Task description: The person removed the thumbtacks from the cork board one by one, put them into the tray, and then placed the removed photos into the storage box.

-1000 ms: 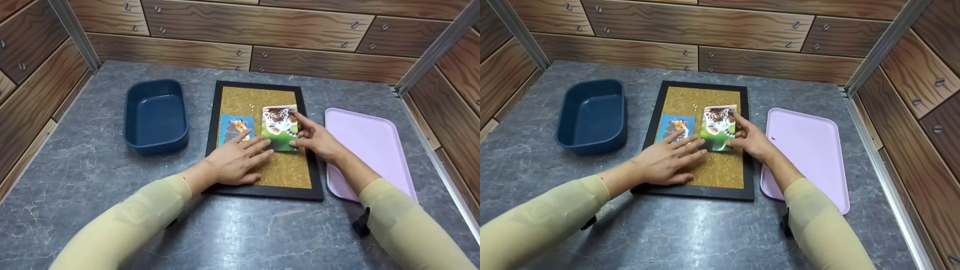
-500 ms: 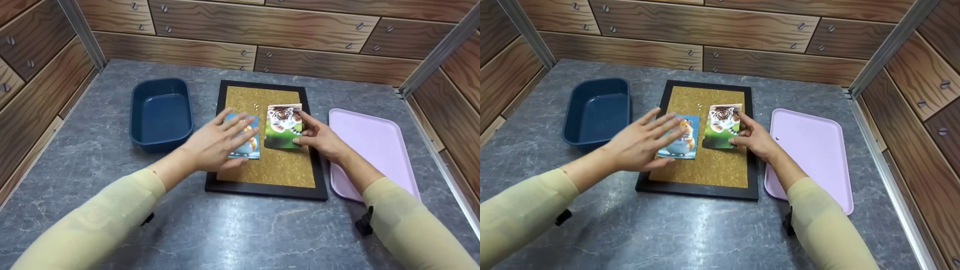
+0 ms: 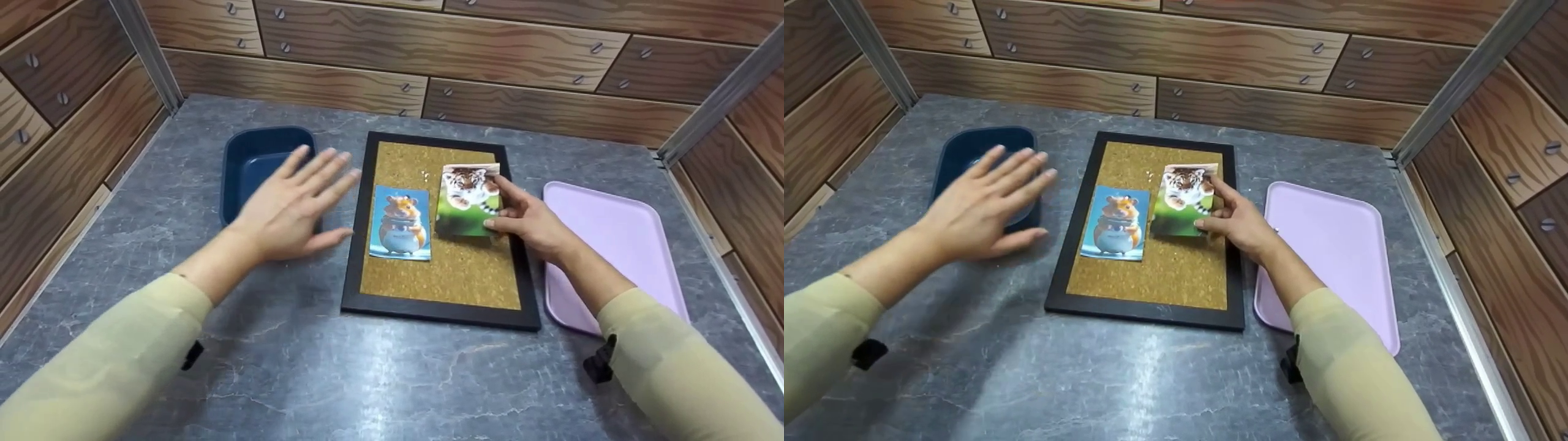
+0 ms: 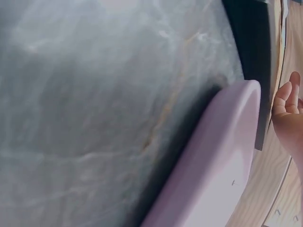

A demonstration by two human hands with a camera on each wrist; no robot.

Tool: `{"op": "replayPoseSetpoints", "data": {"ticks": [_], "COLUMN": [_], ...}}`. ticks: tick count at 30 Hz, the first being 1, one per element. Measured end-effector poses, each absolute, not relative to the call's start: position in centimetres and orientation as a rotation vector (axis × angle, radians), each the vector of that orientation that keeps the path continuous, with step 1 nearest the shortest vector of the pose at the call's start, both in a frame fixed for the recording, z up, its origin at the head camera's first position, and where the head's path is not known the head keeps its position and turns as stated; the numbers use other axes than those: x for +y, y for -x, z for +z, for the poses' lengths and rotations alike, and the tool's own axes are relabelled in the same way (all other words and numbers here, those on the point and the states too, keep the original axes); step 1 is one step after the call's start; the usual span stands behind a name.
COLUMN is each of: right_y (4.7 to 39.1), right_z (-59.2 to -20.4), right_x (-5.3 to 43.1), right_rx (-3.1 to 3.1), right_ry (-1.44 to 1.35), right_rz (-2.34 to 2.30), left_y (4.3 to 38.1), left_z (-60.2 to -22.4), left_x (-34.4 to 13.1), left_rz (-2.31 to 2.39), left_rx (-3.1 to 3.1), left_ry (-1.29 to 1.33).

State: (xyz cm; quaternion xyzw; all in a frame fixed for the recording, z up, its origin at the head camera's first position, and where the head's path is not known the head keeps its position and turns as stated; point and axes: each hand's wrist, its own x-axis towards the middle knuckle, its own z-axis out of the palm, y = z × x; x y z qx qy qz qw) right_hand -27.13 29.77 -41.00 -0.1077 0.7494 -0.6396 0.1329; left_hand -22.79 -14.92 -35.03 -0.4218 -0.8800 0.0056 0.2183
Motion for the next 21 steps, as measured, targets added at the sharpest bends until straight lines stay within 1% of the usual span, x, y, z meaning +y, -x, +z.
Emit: {"op": "replayPoseSetpoints", "data": {"ticks": [11, 21], "right_y": [28.2, 28.9], "right_z": [-39.2, -37.3], "right_x": [27.8, 25.5], "right_rx": [2.122, 2.151], "right_ry": [0.38, 0.43], "right_rz": [-1.923, -1.864], "left_y": [22.7, 22.4], "left_z": [-36.2, -37.9], "left_x": [-21.0, -24.8], "left_rz": [-0.012, 0.002], "left_rx": [-2.595, -2.78], "left_ry": [0.947, 0.733]}}
